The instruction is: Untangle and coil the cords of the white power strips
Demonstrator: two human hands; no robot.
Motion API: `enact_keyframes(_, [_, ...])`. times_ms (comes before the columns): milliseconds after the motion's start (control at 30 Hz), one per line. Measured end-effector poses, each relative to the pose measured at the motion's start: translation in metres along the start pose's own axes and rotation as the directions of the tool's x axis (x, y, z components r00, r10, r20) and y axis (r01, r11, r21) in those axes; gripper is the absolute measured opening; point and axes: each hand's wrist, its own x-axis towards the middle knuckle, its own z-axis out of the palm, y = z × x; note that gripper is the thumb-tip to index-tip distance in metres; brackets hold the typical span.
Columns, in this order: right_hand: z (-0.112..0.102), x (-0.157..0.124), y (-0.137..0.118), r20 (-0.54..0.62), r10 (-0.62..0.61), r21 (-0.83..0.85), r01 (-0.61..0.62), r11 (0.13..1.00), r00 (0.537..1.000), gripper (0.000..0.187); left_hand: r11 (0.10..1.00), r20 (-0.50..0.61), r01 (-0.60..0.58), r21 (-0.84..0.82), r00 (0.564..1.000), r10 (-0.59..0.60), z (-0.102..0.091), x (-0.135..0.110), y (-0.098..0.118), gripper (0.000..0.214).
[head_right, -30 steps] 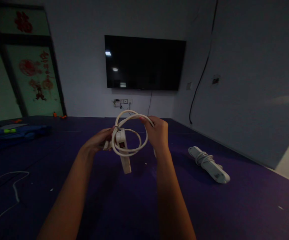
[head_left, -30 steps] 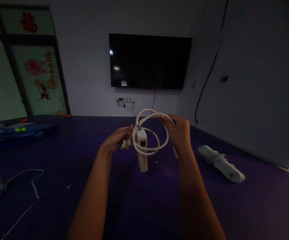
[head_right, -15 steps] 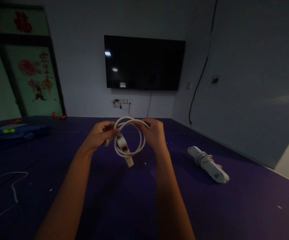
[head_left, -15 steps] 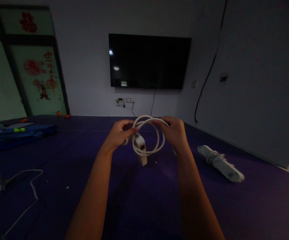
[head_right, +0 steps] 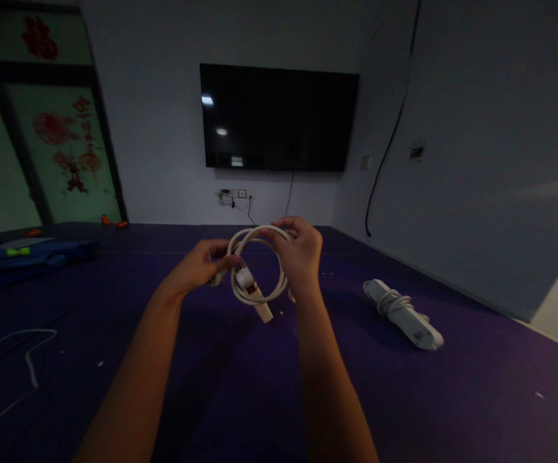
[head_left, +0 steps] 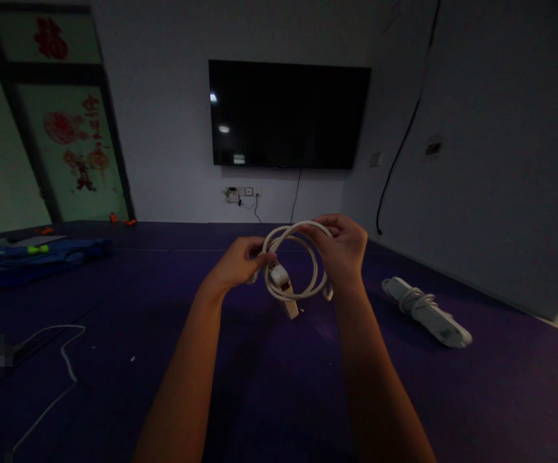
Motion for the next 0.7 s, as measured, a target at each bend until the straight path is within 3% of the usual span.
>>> enact_keyframes(133, [0.003,0.0,0.001,-0.215,0.026,0.091,-0.006,0.996,0.976,0.024,0.999,0.021,-0.026,0.031,0.999,0.025,0.0,-0.002,-0.002,0.02])
enact_keyframes(333, [0.004,-0.004,-0.006,-0.419,-0.08,0.029,0.101,0.994,0.905,0.023,0.999,0.044,-0.023,0.047,0.999,0.021,0.001,-0.003,0.003,0.021])
enact_keyframes(467, [0.002,-0.002,-0.01,-0.404,-0.082,0.038,0.106,0.994,0.911,0.026,0.997,0.052,0.017,-0.079,0.999,-0.013,0.003,-0.003,0.004,0.021])
enact_keyframes(567, [0.0,0.0,-0.011,-0.382,-0.091,0.072,0.127,0.989,0.92,0.028,0.97,0.116,0.109,-0.218,0.99,-0.085,0.003,-0.002,0.002,0.024])
enact_keyframes(700, [-0.001,0.002,-0.008,-0.357,-0.076,0.064,0.106,0.992,0.931,0.03,0.937,0.183,0.218,-0.275,0.968,-0.171,-0.001,-0.003,-0.003,0.031])
